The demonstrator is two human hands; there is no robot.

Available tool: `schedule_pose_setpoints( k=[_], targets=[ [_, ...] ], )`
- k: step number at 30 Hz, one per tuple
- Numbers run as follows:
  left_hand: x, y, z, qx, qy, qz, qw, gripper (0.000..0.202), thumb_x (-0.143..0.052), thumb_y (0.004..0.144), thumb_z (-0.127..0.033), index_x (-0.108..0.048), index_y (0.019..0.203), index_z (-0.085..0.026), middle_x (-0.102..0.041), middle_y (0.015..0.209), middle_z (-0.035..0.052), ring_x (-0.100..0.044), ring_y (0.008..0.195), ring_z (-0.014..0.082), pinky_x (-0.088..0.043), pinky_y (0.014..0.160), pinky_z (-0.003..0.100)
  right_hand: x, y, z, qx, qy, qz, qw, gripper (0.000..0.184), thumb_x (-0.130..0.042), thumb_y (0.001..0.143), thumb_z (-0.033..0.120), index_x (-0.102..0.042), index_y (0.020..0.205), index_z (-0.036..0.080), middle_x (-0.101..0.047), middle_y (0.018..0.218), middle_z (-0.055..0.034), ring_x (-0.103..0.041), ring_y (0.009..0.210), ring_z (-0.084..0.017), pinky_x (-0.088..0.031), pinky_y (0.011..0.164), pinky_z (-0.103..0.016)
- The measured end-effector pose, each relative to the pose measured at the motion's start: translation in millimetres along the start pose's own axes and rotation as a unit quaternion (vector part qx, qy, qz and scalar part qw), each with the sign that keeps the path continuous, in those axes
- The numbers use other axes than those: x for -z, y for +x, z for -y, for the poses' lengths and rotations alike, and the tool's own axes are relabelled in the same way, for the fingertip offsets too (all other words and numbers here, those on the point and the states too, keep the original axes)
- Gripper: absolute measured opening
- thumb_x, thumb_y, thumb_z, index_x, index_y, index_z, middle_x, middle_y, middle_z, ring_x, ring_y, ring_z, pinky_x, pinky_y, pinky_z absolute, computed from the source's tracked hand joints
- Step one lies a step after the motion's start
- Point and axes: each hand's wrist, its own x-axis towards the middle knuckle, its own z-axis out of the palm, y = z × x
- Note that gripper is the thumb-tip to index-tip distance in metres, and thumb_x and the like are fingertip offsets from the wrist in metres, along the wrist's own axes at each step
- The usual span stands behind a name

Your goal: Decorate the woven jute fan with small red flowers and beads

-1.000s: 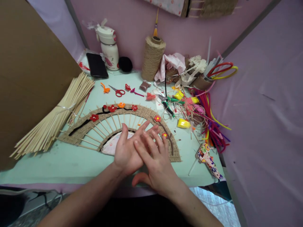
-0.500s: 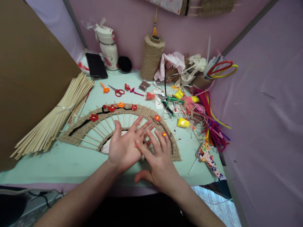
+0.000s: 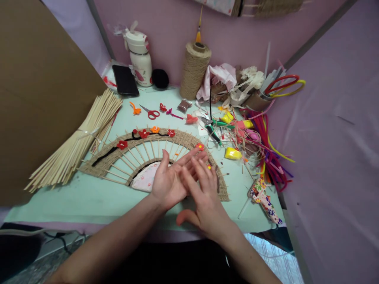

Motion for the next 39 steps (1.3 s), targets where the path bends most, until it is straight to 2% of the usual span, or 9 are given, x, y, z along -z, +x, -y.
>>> schedule_pose_setpoints(
  k=[6, 11, 14, 19, 23, 26, 33, 35, 39],
  targets=[
    [5.1, 7.8, -0.9, -0.009, -0.003, 0.000, 1.000, 0.077, -0.023, 0.095, -0.063, -0.049, 0.139, -0.005, -0.063, 0.130, 0.0200, -0.052, 0.130, 0.0286, -0.037, 0.110, 0.040, 4.6, -2.1, -6.3, 0.000, 0.010, -0.015, 1.000, 0.087, -0.029, 0.087, 0.075, -0.025, 0.153, 0.019, -0.028, 0.156, -0.0165, -0.019, 0.147, -0.034, -0.015, 0.117, -0.059],
    [4.4, 6.9, -2.0, -0.018, -0.005, -0.003, 1.000, 0.074, -0.026, 0.097, -0.060, -0.053, 0.134, -0.002, -0.064, 0.128, 0.0206, -0.057, 0.125, 0.0244, -0.048, 0.099, 0.029, 4.5, -8.0, -12.2, -0.034, 0.016, -0.050, 0.998, 0.082, -0.024, 0.090, 0.071, -0.017, 0.155, 0.022, -0.023, 0.159, -0.0154, -0.019, 0.147, -0.033, -0.011, 0.117, -0.060],
    [2.5, 5.4, -4.1, -0.026, -0.007, -0.004, 1.000, 0.065, -0.030, 0.100, -0.051, -0.055, 0.131, -0.001, -0.064, 0.128, 0.0204, -0.059, 0.123, 0.0233, -0.049, 0.099, 0.027, 8.0, -9.4, -16.5, -0.044, 0.014, -0.055, 0.997, 0.079, -0.024, 0.090, 0.071, -0.021, 0.154, 0.025, -0.027, 0.157, -0.0149, -0.023, 0.145, -0.034, -0.015, 0.115, -0.061],
    [-2.1, 3.0, -7.4, -0.057, -0.007, -0.040, 0.998, 0.051, -0.035, 0.102, -0.037, -0.050, 0.136, -0.002, -0.064, 0.128, 0.0184, -0.061, 0.121, 0.0221, -0.047, 0.103, 0.028, 16.0, -2.6, -16.7, -0.061, 0.013, -0.112, 0.992, 0.066, -0.027, 0.095, 0.063, -0.034, 0.149, 0.025, -0.038, 0.151, -0.0133, -0.033, 0.139, -0.031, -0.023, 0.113, -0.057],
    [-3.7, 0.0, -9.6, -0.045, 0.000, -0.055, 0.997, 0.051, -0.031, 0.102, -0.036, -0.047, 0.138, -0.003, -0.067, 0.124, 0.0171, -0.064, 0.115, 0.0209, -0.048, 0.101, 0.029, 8.9, 7.9, -5.4, -0.017, -0.070, -0.059, 0.996, 0.070, -0.038, 0.090, 0.068, -0.048, 0.141, 0.021, -0.041, 0.150, -0.0142, -0.027, 0.142, -0.034, -0.012, 0.117, -0.059],
    [-1.9, -3.0, -12.5, -0.051, -0.006, -0.049, 0.997, 0.055, -0.031, 0.102, -0.039, -0.043, 0.142, -0.004, -0.065, 0.127, 0.0179, -0.061, 0.121, 0.0224, -0.042, 0.108, 0.032, -0.2, 15.2, 5.3, -0.005, -0.107, -0.036, 0.994, 0.073, -0.045, 0.086, 0.071, -0.052, 0.138, 0.021, -0.040, 0.152, -0.0128, -0.024, 0.143, -0.035, -0.008, 0.118, -0.057],
    [5.0, -9.0, -27.7, -0.049, -0.005, -0.022, 0.999, 0.067, -0.033, 0.097, -0.055, -0.036, 0.148, -0.011, -0.056, 0.139, 0.0177, -0.048, 0.135, 0.0256, -0.028, 0.117, 0.041, -7.4, 21.0, 11.2, 0.049, -0.081, 0.027, 0.995, 0.081, -0.046, 0.082, 0.075, -0.045, 0.144, 0.021, -0.041, 0.153, -0.0115, -0.026, 0.143, -0.033, -0.012, 0.118, -0.058],
    [5.2, -10.1, -29.1, -0.053, -0.013, -0.011, 0.998, 0.072, -0.033, 0.095, -0.059, -0.035, 0.148, -0.011, -0.054, 0.141, 0.0183, -0.046, 0.136, 0.0259, -0.027, 0.118, 0.041, -7.7, 22.1, 6.8, 0.033, -0.084, 0.025, 0.996, 0.081, -0.046, 0.083, 0.074, -0.043, 0.145, 0.022, -0.039, 0.154, -0.0120, -0.024, 0.144, -0.034, -0.013, 0.117, -0.060],
    [7.4, -9.6, -21.7, 0.009, -0.035, 0.020, 0.999, 0.076, -0.030, 0.094, -0.063, -0.031, 0.150, -0.012, -0.053, 0.143, 0.0185, -0.043, 0.138, 0.0285, -0.024, 0.118, 0.046, -8.9, 27.1, 6.4, -0.004, -0.089, 0.041, 0.995, 0.093, -0.046, 0.079, 0.078, -0.037, 0.149, 0.018, -0.031, 0.158, -0.0144, -0.017, 0.147, -0.038, -0.012, 0.116, -0.064]
  ],
)
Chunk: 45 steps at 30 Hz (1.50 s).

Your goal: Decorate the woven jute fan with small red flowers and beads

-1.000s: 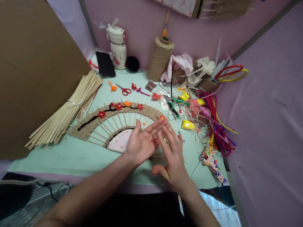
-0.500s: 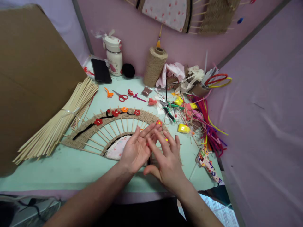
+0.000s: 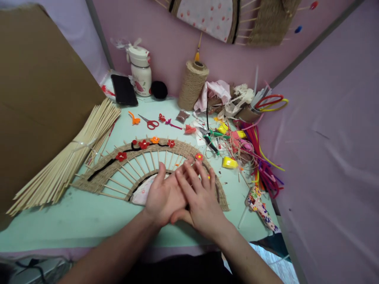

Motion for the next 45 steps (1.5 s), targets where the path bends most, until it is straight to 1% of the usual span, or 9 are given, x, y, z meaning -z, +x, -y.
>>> schedule_pose_setpoints(
  k=[4, 8, 17, 30, 32, 35, 40, 43, 45],
  targets=[
    [6.3, 4.3, 4.4, -0.033, 0.005, -0.042, 0.999, 0.073, -0.029, 0.096, -0.060, -0.034, 0.149, -0.010, -0.055, 0.140, 0.0197, -0.047, 0.135, 0.0277, -0.027, 0.117, 0.044, 3.1, 1.0, 7.1, 0.059, 0.065, 0.043, 0.995, 0.104, -0.040, 0.080, 0.080, -0.018, 0.154, 0.009, -0.033, 0.156, -0.0167, -0.021, 0.148, -0.030, -0.011, 0.120, -0.056],
    [5.0, 7.1, 1.0, -0.049, 0.007, -0.064, 0.997, 0.068, -0.026, 0.098, -0.055, -0.040, 0.146, -0.009, -0.060, 0.134, 0.0198, -0.056, 0.126, 0.0260, -0.037, 0.111, 0.041, 7.3, -5.7, -1.2, 0.034, 0.095, -0.012, 0.995, 0.110, -0.035, 0.083, 0.079, 0.004, 0.154, 0.006, -0.032, 0.155, -0.0221, -0.025, 0.147, -0.031, -0.010, 0.120, -0.056],
    [-4.7, 6.6, 2.7, -0.055, 0.021, -0.053, 0.997, 0.070, -0.027, 0.097, -0.057, -0.043, 0.143, -0.007, -0.062, 0.132, 0.0191, -0.057, 0.125, 0.0247, -0.035, 0.112, 0.036, 1.3, -14.3, -5.8, 0.032, 0.017, -0.014, 0.999, 0.092, -0.033, 0.078, 0.083, -0.042, 0.147, 0.022, -0.032, 0.157, -0.0151, -0.019, 0.147, -0.037, -0.006, 0.117, -0.062],
    [-5.4, 3.2, 0.7, -0.023, 0.047, -0.037, 0.998, 0.074, -0.029, 0.092, -0.068, -0.043, 0.143, -0.016, -0.060, 0.131, 0.0178, -0.053, 0.128, 0.0306, -0.034, 0.111, 0.049, 5.3, -5.9, -3.2, 0.037, 0.015, -0.034, 0.999, 0.074, -0.045, 0.086, 0.071, -0.049, 0.141, 0.022, -0.039, 0.153, -0.0133, -0.025, 0.144, -0.036, -0.014, 0.116, -0.061],
    [-5.9, 4.3, 0.7, -0.021, 0.056, -0.029, 0.998, 0.075, -0.029, 0.091, -0.069, -0.043, 0.142, -0.017, -0.060, 0.131, 0.0170, -0.053, 0.127, 0.0307, -0.035, 0.110, 0.048, 6.9, -3.7, -1.0, 0.038, 0.029, -0.064, 0.997, 0.055, -0.049, 0.092, 0.057, -0.056, 0.135, 0.023, -0.048, 0.147, -0.0102, -0.034, 0.139, -0.032, -0.018, 0.115, -0.056],
    [-9.4, 5.0, 1.6, -0.028, 0.068, -0.023, 0.997, 0.073, -0.027, 0.091, -0.069, -0.045, 0.140, -0.018, -0.060, 0.129, 0.0157, -0.054, 0.125, 0.0299, -0.037, 0.109, 0.047, 6.6, 0.5, 3.8, -0.033, 0.071, -0.121, 0.990, 0.027, -0.052, 0.095, 0.033, -0.068, 0.117, 0.028, -0.066, 0.126, -0.0045, -0.050, 0.119, -0.025, -0.032, 0.105, -0.047],
    [-17.4, 6.1, 5.0, -0.040, 0.138, -0.037, 0.989, 0.071, -0.028, 0.091, -0.069, -0.055, 0.127, -0.014, -0.063, 0.117, 0.0169, -0.057, 0.117, 0.0306, -0.038, 0.107, 0.047, 10.0, 7.2, 5.0, -0.091, 0.162, -0.179, 0.966, 0.015, -0.059, 0.092, 0.027, -0.073, 0.093, 0.026, -0.073, 0.093, -0.0021, -0.059, 0.093, -0.020, -0.041, 0.087, -0.040],
    [-16.4, 10.5, -2.4, -0.113, 0.306, -0.061, 0.944, 0.050, -0.050, 0.088, -0.059, -0.066, 0.111, -0.017, -0.064, 0.109, 0.0129, -0.055, 0.115, 0.0310, -0.034, 0.108, 0.045, 21.2, 9.2, -9.5, -0.114, 0.194, -0.209, 0.952, 0.012, -0.060, 0.091, 0.025, -0.072, 0.095, 0.024, -0.072, 0.093, -0.0039, -0.062, 0.092, -0.020, -0.045, 0.086, -0.039],
    [-13.5, 15.9, -13.2, -0.189, 0.503, -0.064, 0.841, 0.030, -0.064, 0.082, -0.044, -0.072, 0.099, -0.020, -0.062, 0.105, 0.0100, -0.050, 0.116, 0.0311, -0.027, 0.111, 0.043, 29.5, 11.8, -26.5, -0.144, 0.200, -0.238, 0.940, 0.013, -0.059, 0.091, 0.025, -0.071, 0.095, 0.024, -0.072, 0.092, -0.0045, -0.064, 0.090, -0.020, -0.047, 0.084, -0.038]
  ],
)
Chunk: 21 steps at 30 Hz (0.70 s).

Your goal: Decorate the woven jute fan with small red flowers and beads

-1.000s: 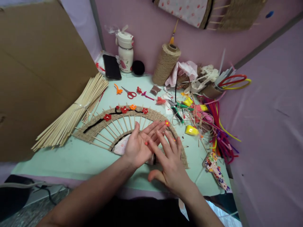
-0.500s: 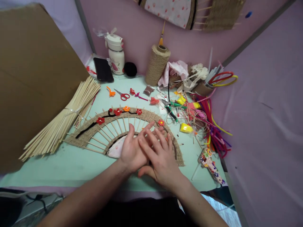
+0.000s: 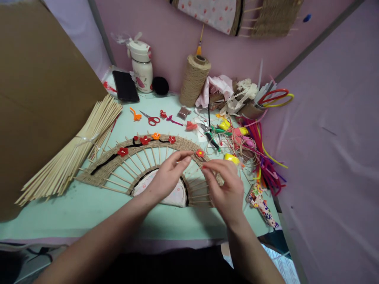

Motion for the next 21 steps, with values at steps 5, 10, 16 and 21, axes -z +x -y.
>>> schedule_pose_setpoints(
  k=[5, 10, 16, 21],
  targets=[
    [18.5, 32.1, 5.5, -0.124, 0.390, 0.055, 0.911, 0.024, -0.061, 0.081, -0.036, -0.078, 0.096, -0.026, -0.053, 0.097, 0.0113, -0.038, 0.118, 0.0389, -0.010, 0.111, 0.056, 5.2, 34.3, -35.9, -0.080, 0.040, 0.007, 0.996, 0.012, -0.061, 0.087, 0.026, -0.072, 0.090, 0.021, -0.072, 0.090, -0.0043, -0.066, 0.086, -0.019, -0.050, 0.083, -0.035],
    [12.5, 56.2, 19.0, -0.124, 0.507, 0.087, 0.848, 0.035, -0.045, 0.090, -0.028, -0.075, 0.108, -0.028, -0.052, 0.104, 0.0136, -0.034, 0.122, 0.0395, -0.015, 0.107, 0.058, -16.8, 54.7, -59.9, -0.096, 0.045, 0.050, 0.993, 0.016, -0.062, 0.082, 0.026, -0.072, 0.091, 0.017, -0.073, 0.089, -0.0058, -0.065, 0.080, -0.018, -0.050, 0.081, -0.034],
    [1.7, 56.5, 13.9, -0.088, 0.736, 0.126, 0.660, 0.050, -0.034, 0.093, -0.015, -0.056, 0.134, -0.035, -0.048, 0.124, 0.0128, -0.039, 0.121, 0.0333, -0.032, 0.098, 0.048, -26.0, 56.0, -73.1, -0.121, 0.040, 0.087, 0.988, 0.015, -0.059, 0.080, 0.027, -0.072, 0.084, 0.019, -0.074, 0.087, -0.0050, -0.065, 0.080, -0.019, -0.049, 0.081, -0.034],
    [2.2, 53.2, 10.2, -0.088, 0.764, 0.127, 0.626, 0.049, -0.037, 0.094, -0.016, -0.055, 0.135, -0.035, -0.048, 0.125, 0.0133, -0.041, 0.121, 0.0330, -0.035, 0.096, 0.046, -31.4, 53.0, -82.8, -0.123, 0.032, 0.117, 0.985, 0.015, -0.060, 0.079, 0.026, -0.072, 0.084, 0.020, -0.074, 0.085, -0.0036, -0.066, 0.078, -0.019, -0.051, 0.078, -0.033]
  ],
)
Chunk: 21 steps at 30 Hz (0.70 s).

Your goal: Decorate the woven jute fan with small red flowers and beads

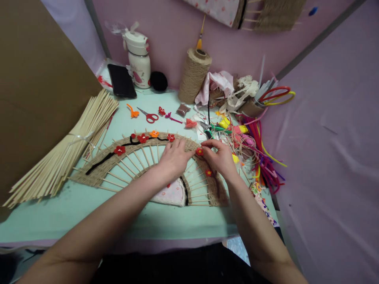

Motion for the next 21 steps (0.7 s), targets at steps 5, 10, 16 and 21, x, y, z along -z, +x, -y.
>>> schedule_pose_setpoints(
  k=[5, 10, 16, 21],
  targets=[
    [-1.7, -3.0, 1.8, -0.014, 0.008, 0.007, 1.000, 0.049, -0.034, 0.096, -0.017, -0.052, 0.138, -0.032, -0.050, 0.118, 0.0149, -0.044, 0.118, 0.0331, -0.037, 0.093, 0.046, -10.3, 6.0, -5.7, 0.019, -0.027, 0.033, 0.999, 0.014, -0.058, 0.081, 0.022, -0.072, 0.085, 0.022, -0.075, 0.089, -0.0028, -0.067, 0.082, -0.019, -0.050, 0.081, -0.032],
    [-2.8, -3.6, 3.2, -0.009, 0.002, 0.018, 1.000, 0.048, -0.036, 0.094, -0.014, -0.055, 0.134, -0.031, -0.051, 0.116, 0.0145, -0.045, 0.118, 0.0336, -0.039, 0.092, 0.046, -18.7, 13.8, -4.3, 0.054, -0.077, 0.079, 0.992, 0.013, -0.061, 0.081, 0.016, -0.072, 0.085, 0.023, -0.076, 0.090, -0.0022, -0.067, 0.086, -0.019, -0.045, 0.084, -0.033],
    [-1.2, -5.9, 3.1, 0.001, -0.009, 0.031, 0.999, 0.054, -0.035, 0.092, -0.010, -0.051, 0.138, -0.032, -0.050, 0.122, 0.0142, -0.042, 0.123, 0.0328, -0.040, 0.095, 0.047, -24.3, 22.2, -1.3, 0.090, -0.147, 0.130, 0.977, 0.013, -0.059, 0.085, 0.015, -0.070, 0.081, 0.023, -0.074, 0.083, -0.0006, -0.063, 0.084, -0.020, -0.032, 0.086, -0.037],
    [-2.6, -5.9, 4.2, 0.012, -0.025, 0.041, 0.999, 0.054, -0.038, 0.090, -0.010, -0.051, 0.137, -0.034, -0.050, 0.126, 0.0128, -0.040, 0.127, 0.0318, -0.038, 0.099, 0.049, -25.4, 26.4, -1.4, 0.109, -0.180, 0.161, 0.964, 0.014, -0.058, 0.087, 0.018, -0.069, 0.079, 0.022, -0.073, 0.086, -0.0024, -0.060, 0.088, -0.021, -0.027, 0.082, -0.036]
  ],
)
